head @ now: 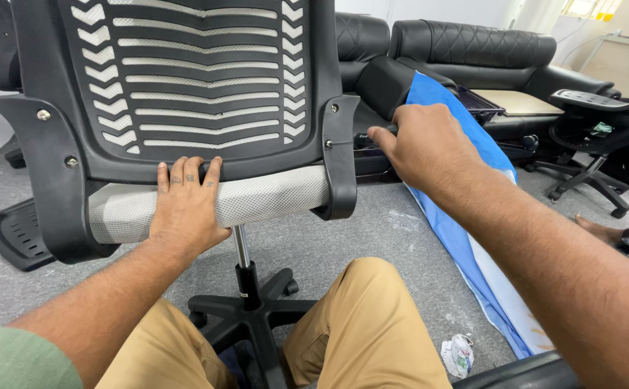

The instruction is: The person uses a screwdriver to tighten screws on the underside of an office chair seat, securing the seat to the backrest frame. The person holds the chair steady with one hand while turning the screwdriver with the other.

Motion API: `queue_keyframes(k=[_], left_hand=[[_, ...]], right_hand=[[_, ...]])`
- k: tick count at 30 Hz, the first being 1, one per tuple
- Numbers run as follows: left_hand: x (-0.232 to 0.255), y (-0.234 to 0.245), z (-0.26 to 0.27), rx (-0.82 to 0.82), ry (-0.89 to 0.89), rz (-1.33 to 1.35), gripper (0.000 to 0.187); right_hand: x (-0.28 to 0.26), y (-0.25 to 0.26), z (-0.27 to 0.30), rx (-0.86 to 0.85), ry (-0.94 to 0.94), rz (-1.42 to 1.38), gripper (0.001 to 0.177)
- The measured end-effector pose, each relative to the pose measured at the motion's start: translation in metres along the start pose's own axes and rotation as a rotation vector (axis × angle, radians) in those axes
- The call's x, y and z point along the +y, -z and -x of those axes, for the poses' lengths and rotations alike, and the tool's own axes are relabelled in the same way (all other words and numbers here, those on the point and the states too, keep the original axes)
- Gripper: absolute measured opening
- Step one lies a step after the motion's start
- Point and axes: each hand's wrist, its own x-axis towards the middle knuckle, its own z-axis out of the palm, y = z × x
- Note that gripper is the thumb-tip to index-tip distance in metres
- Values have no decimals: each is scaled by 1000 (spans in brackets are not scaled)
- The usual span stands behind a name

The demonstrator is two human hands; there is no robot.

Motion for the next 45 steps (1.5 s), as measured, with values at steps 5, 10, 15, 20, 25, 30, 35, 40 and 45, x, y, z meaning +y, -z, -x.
queue_keyframes(k=[5, 10, 15, 20, 25, 30, 35, 40, 45], left_hand=[[0, -1, 4, 79, -4, 62, 125], [1, -1, 5, 92, -5, 66, 126], [1, 3, 3, 59, -6, 25, 126], [-4, 2, -2, 15, -29, 71, 128], [-5, -4, 0, 65, -17, 110, 128], [-3, -1, -4, -23, -19, 33, 129], [-2, -3, -3, 17, -10, 87, 130], [-2, -5, -2, 50, -4, 98, 129], [-3, -5, -4, 39, -15, 89, 129]], right_hand=[[15, -12, -13, 64, 155, 62, 63], [9, -7, -12, 59, 157, 101, 52], [-6, 1, -17, 5, 13, 53, 45], [-9, 9, -36, 96, 236, 120, 56], [-13, 9, -25, 91, 162, 154, 51], [-4, -7, -15, 5, -20, 10, 48], [11, -19, -16, 97, 172, 42, 64], [13, -16, -16, 4, 18, 132, 54], [18, -26, -16, 114, 155, 17, 72]])
